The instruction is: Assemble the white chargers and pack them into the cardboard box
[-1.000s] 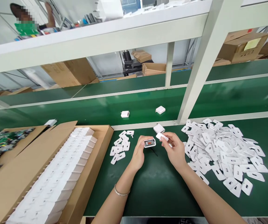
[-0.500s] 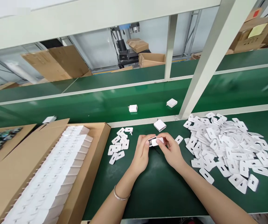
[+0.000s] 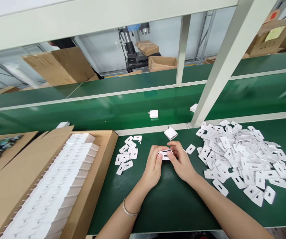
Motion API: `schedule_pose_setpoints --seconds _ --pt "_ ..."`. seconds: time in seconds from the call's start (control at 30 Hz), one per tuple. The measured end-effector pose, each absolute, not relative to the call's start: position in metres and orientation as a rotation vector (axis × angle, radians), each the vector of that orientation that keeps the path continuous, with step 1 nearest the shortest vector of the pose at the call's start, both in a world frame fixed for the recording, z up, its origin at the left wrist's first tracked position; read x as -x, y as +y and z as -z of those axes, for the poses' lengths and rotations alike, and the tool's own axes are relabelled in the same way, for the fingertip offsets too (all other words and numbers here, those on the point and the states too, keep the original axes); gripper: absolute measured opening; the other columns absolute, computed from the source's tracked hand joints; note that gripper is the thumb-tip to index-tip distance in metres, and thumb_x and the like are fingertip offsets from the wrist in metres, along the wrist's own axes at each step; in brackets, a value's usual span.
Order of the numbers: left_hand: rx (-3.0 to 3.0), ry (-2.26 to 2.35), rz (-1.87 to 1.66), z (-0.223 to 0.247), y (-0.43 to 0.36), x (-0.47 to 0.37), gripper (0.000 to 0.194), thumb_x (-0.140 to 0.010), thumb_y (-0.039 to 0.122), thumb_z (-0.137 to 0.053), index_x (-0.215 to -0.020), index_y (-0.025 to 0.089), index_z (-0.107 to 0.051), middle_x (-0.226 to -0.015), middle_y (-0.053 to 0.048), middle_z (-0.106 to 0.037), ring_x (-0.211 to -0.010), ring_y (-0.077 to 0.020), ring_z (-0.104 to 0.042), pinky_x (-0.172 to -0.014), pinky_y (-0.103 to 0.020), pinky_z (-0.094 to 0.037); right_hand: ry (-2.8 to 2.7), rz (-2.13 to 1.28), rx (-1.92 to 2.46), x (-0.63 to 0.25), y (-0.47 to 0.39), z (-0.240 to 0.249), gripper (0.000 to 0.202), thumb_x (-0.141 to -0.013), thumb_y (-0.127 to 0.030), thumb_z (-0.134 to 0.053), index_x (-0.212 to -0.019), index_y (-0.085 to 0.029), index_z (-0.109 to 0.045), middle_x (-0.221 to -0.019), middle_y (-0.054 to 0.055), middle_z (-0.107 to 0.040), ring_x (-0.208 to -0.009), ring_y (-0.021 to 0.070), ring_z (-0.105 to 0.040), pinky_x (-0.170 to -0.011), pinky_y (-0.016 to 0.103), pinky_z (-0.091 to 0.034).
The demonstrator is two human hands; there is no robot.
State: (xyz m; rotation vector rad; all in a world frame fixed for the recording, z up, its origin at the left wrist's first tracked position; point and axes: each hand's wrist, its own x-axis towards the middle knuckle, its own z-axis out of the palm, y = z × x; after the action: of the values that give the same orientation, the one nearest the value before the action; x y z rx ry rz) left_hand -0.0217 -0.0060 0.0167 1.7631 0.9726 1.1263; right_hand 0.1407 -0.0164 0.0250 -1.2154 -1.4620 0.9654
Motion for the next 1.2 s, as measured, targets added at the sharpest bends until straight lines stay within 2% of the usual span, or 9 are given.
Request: schedule_pose_setpoints --seconds 0.17,0.3,0.43,0.57,0.9,1.0,1.1,1.2 --pt "-1.65 0.961 -1.215 -0.016 -0.0079 0.0186 0.043 -0.112 0.047 -0.028 -0.124 0.025 -0.063 -0.117 -0.008 -0.062 -0.111 -0.022 -0.06 -0.099 -0.037 -0.049 -1.581 -0.974 1.256 -0.1424 -0.0182 -0.0296 0.031 -0.106 -0.05 -0.046 -0.123 -0.025 -0.055 -0.081 -0.002 -0.055 -0.068 0.0165 -0.054 -0.064 0.032 -0.046" --pt "-1.553 1.0 -1.239 -0.0162 -0.0085 0.0165 0.045 -0.112 0.05 -0.028 -0.122 0.024 -0.063 -0.115 -0.008 -0.065 -0.107 -0.0212 -0.063 -0.096 -0.036 -0.051 -1.601 -0.856 1.26 -0.1402 -0.019 -0.0283 0.035 -0.101 -0.046 -0.058 -0.129 -0.025 -0.056 -0.09 0.001 -0.059 -0.069 0.0169 -0.056 -0.062 0.032 -0.049" --pt "-1.502 1.01 -1.201 -0.0151 -0.009 0.0143 0.046 -0.112 0.052 -0.028 -0.12 0.023 -0.063 -0.115 -0.008 -0.066 -0.107 -0.021 -0.063 -0.096 -0.036 -0.051 -1.621 -0.512 1.196 -0.1404 -0.0173 -0.0258 0.023 -0.097 -0.041 -0.066 -0.115 -0.026 -0.067 -0.088 0.003 -0.06 -0.068 0.0169 -0.053 -0.059 0.032 -0.047" --pt "-1.476 0.979 -1.162 -0.0136 -0.0097 0.0132 0.046 -0.112 0.051 -0.028 -0.121 0.022 -0.062 -0.116 -0.008 -0.067 -0.108 -0.0215 -0.064 -0.095 -0.036 -0.052 -1.666 -0.429 1.117 -0.1428 -0.0159 -0.0247 0.017 -0.098 -0.042 -0.066 -0.104 -0.026 -0.071 -0.079 0.002 -0.06 -0.062 0.0163 -0.051 -0.055 0.032 -0.046" --pt "-1.531 0.995 -1.134 -0.012 -0.0085 0.0155 0.046 -0.111 0.053 -0.027 -0.12 0.024 -0.062 -0.116 -0.007 -0.065 -0.11 -0.0222 -0.061 -0.1 -0.037 -0.049 -1.625 -0.545 1.131 -0.1422 -0.0173 -0.0292 0.012 -0.098 -0.037 -0.066 -0.103 -0.027 -0.069 -0.079 0.0 -0.054 -0.063 0.0155 -0.049 -0.058 0.032 -0.044" --pt "-1.56 0.968 -1.17 -0.0134 -0.0089 0.0161 0.042 -0.112 0.048 -0.029 -0.12 0.025 -0.062 -0.114 -0.006 -0.064 -0.107 -0.0212 -0.061 -0.097 -0.036 -0.048 -1.579 -0.661 1.159 -0.142 -0.0161 -0.0274 0.024 -0.096 -0.041 -0.066 -0.115 -0.027 -0.064 -0.089 0.001 -0.055 -0.066 0.0156 -0.05 -0.061 0.032 -0.047" --pt "-1.673 0.939 -1.211 -0.0152 -0.0094 0.0166 0.038 -0.112 0.044 -0.032 -0.121 0.025 -0.064 -0.113 -0.007 -0.062 -0.107 -0.0215 -0.059 -0.097 -0.037 -0.047 -1.549 -0.852 1.186 -0.1431 -0.0147 -0.0253 0.035 -0.103 -0.05 -0.053 -0.129 -0.027 -0.057 -0.089 0.0 -0.057 -0.069 0.0165 -0.054 -0.065 0.032 -0.05" --pt "-1.766 0.949 -1.218 -0.0176 -0.0094 0.0174 0.035 -0.112 0.041 -0.035 -0.119 0.025 -0.066 -0.109 -0.007 -0.06 -0.105 -0.022 -0.058 -0.095 -0.037 -0.047 -1.601 -1.016 1.166 -0.1442 -0.0136 -0.0259 0.038 -0.108 -0.054 -0.04 -0.121 -0.027 -0.063 -0.089 0.001 -0.064 -0.081 0.0196 -0.062 -0.075 0.035 -0.052"
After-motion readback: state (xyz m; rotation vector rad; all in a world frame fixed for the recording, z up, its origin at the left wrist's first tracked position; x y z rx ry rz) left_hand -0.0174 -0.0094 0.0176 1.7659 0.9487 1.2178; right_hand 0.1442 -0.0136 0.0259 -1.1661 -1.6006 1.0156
